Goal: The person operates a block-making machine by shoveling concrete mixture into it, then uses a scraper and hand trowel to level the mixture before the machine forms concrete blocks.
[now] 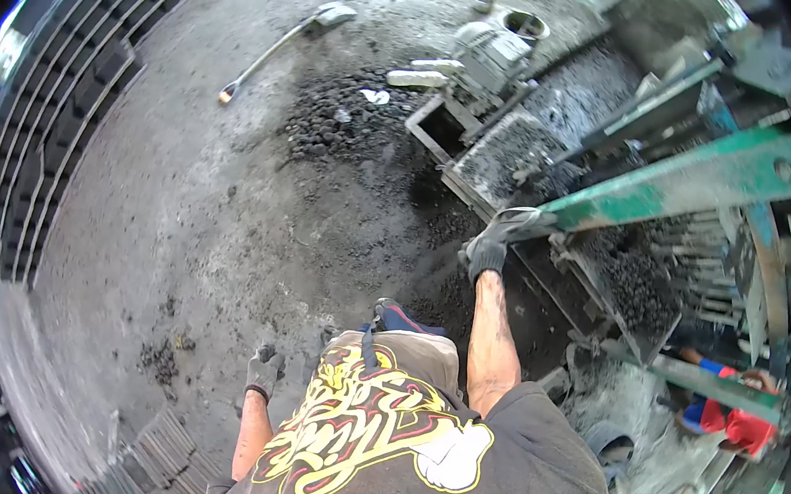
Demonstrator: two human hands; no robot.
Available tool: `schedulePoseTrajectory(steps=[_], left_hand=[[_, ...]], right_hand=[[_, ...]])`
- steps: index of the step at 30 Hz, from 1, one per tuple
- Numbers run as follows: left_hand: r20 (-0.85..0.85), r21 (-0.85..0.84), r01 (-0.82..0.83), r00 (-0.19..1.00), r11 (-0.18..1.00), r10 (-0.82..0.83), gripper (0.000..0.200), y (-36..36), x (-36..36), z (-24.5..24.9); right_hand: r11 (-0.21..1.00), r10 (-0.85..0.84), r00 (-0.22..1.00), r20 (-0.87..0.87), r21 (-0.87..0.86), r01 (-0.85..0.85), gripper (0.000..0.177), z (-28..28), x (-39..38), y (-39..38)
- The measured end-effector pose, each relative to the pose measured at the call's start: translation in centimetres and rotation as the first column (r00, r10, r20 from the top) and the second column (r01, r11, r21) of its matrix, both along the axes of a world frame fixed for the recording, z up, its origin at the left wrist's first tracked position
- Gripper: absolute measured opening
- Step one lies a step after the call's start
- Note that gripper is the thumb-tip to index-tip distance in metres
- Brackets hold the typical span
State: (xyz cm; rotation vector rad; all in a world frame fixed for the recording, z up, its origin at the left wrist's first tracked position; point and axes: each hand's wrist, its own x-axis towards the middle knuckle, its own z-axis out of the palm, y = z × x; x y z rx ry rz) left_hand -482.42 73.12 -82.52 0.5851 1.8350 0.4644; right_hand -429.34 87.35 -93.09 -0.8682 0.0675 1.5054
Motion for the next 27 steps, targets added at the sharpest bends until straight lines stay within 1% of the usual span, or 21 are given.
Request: schedulePoseTrajectory(steps=[1,2,3,4,7,8,9,11,12,13,14,15,17,18,19,20,22,23,25,26,27], left_hand=[[0.0,0.019,-0.036,0.999,0.999,0.036,0.021,-0.5,0.1,0.2],[-0.002,0.02,-0.076,0.997,0.997,0.076,0.021,-1.7,-0.4,-0.4],[0.015,0.018,-0.077,0.997,0.997,0.077,0.028,-2.7,-0.9,-1.4],[0.031,0.017,-0.082,0.996,0.997,0.081,0.035,-3.9,-1.5,-2.3],[0.041,-0.061,-0.145,0.988,0.988,0.147,0.027,-8.5,-3.2,-3.7],[0.038,-0.118,-0.135,0.989,0.984,0.141,0.021,-9.8,-3.7,-4.0],[0.008,-0.171,-0.18,0.983,0.969,0.184,0.025,-11.1,-4.3,-4.7],[-0.013,-0.199,-0.245,0.969,0.949,0.248,0.023,-14.0,-5.6,-5.2],[-0.03,-0.228,-0.267,0.963,0.936,0.268,0.021,-15.3,-5.9,-5.2],[-0.029,-0.228,-0.3,0.953,0.926,0.302,0.021,-16.6,-6.1,-5.0],[-0.012,-0.208,-0.352,0.934,0.913,0.357,0.018,-17.7,-6.5,-4.9],[0.006,-0.187,-0.396,0.915,0.899,0.404,0.016,-18.6,-6.9,-4.8],[0.006,-0.137,-0.424,0.903,0.895,0.429,0.022,-20.6,-7.4,-5.4],[0.006,-0.092,-0.433,0.9,0.897,0.436,0.029,-20.9,-7.7,-5.8],[-0.037,-0.151,-0.454,0.89,0.878,0.454,0.034,-19.9,-7.2,-3.4],[-0.03,-0.156,-0.454,0.89,0.877,0.455,0.034,-20.0,-7.4,-3.7],[0.02,-0.266,-0.358,0.926,0.895,0.377,0.038,-20.4,-7.5,-4.2],[0.022,-0.303,-0.34,0.932,0.891,0.363,0.037,-19.4,-7.3,-3.2],[0.027,-0.322,-0.245,0.963,0.915,0.268,0.035,-17.4,-7.7,-1.9],[0.021,-0.317,-0.235,0.967,0.919,0.254,0.034,-16.5,-8.0,-2.5],[0.014,-0.312,-0.224,0.971,0.923,0.24,0.033,-15.7,-8.3,-3.1]], right_hand=[[0.952,-0.027,0.952,0.305,-0.282,0.117,0.026,1.8,-3.6,0.3],[0.971,-0.014,0.992,0.122,-0.234,0.043,0.024,4.4,-6.1,-0.4],[0.99,0.127,0.983,0.13,-0.08,-0.117,0.025,4.1,-8.3,-0.5],[0.977,0.214,0.975,0.054,-0.036,-0.212,0.026,3.9,-10.3,-0.6],[0.891,0.448,0.888,-0.107,-0.023,-0.453,0.026,8.1,-17.9,-0.1],[0.849,0.524,0.846,-0.1,-0.025,-0.528,0.026,8.5,-20.1,0.3],[0.797,0.601,0.798,-0.045,-0.046,-0.603,0.027,8.5,-22.1,0.7],[0.647,0.761,0.629,0.157,-0.118,-0.753,0.03,5.3,-25.0,1.3],[0.506,0.827,0.383,0.412,-0.249,-0.826,0.031,3.2,-25.5,1.4],[0.343,0.795,0.005,0.607,-0.443,-0.828,0.032,1.1,-25.9,1.5],[0.23,0.68,-0.334,0.653,-0.622,-0.749,0.034,-0.9,-26.4,1.7],[0.16,0.384,-0.713,0.587,-0.803,-0.575,0.036,-2.2,-25.8,0.9],[0.173,0.286,-0.769,0.572,-0.82,-0.545,0.033,-6.2,-23.1,-0.6],[0.141,0.315,-0.772,0.552,-0.831,-0.537,0.035,-7.3,-22.4,-1.0],[0.108,0.345,-0.775,0.529,-0.843,-0.528,0.037,-7.8,-21.7,-1.4],[0.106,0.345,-0.78,0.523,-0.847,-0.521,0.037,-7.6,-20.9,-2.1],[0.203,0.595,-0.575,0.561,-0.797,-0.568,0.042,-6.6,-19.2,-3.9],[0.205,0.603,-0.574,0.554,-0.803,-0.56,0.042,-5.6,-18.9,-4.6],[0.174,0.528,-0.695,0.488,-0.863,-0.475,0.041,-3.8,-18.3,-4.9],[0.185,0.537,-0.687,0.49,-0.863,-0.471,0.041,-3.4,-18.3,-4.8],[0.132,0.648,-0.632,0.425,-0.88,-0.456,0.039,-3.2,-18.4,-4.5]])
